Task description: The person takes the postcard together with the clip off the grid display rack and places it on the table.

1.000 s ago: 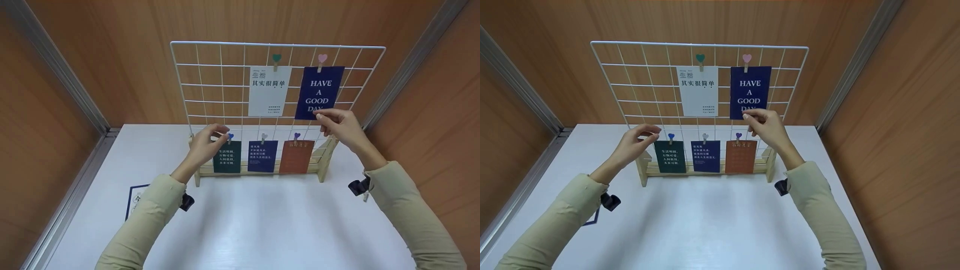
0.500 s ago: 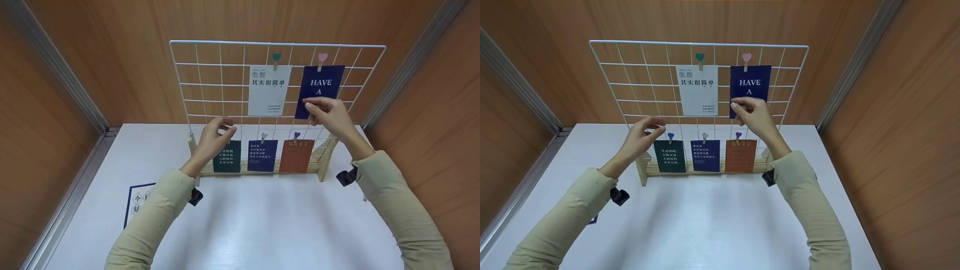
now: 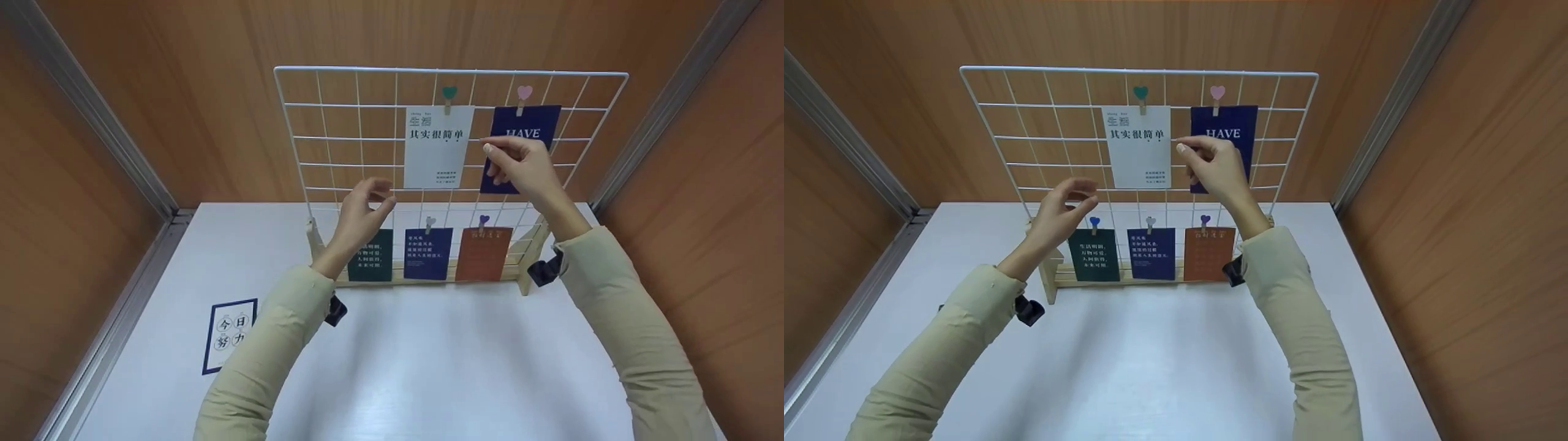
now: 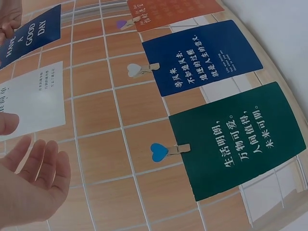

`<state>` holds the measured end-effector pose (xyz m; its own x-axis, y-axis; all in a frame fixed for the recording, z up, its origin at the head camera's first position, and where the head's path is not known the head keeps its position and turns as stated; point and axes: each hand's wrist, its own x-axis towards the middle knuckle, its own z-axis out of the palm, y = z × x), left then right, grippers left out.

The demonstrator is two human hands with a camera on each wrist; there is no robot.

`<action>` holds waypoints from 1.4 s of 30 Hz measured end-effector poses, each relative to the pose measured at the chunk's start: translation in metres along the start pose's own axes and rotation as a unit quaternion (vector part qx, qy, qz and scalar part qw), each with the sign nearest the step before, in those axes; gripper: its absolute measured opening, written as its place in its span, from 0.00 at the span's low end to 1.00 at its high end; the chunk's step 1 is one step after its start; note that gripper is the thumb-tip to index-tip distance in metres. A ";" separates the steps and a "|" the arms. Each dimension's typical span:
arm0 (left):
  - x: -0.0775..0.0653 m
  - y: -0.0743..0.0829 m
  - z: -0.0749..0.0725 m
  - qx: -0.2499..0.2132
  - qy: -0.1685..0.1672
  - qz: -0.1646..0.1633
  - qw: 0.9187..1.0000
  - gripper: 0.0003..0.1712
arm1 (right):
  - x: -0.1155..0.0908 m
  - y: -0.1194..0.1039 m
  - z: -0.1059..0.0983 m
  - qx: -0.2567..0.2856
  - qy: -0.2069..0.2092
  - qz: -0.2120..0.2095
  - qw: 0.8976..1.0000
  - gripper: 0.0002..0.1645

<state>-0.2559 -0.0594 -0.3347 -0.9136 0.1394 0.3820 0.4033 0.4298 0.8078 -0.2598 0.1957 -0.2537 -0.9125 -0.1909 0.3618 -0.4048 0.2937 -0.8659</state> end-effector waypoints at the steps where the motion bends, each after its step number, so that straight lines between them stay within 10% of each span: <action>1: 0.001 0.000 0.001 -0.003 0.005 -0.001 1.000 0.16 | 0.001 -0.001 0.001 0.002 0.002 0.001 1.000 0.18; 42: 0.022 0.003 0.026 -0.035 0.014 -0.030 0.999 0.18 | 0.058 -0.025 0.038 0.091 0.057 0.049 0.993 0.21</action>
<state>-0.2760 -0.0315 -0.3356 -0.9345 0.0898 0.3444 0.3522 0.3729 0.8584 -0.3005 0.1412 -0.2240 -0.9517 -0.0594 0.3013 -0.3067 0.1302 -0.9429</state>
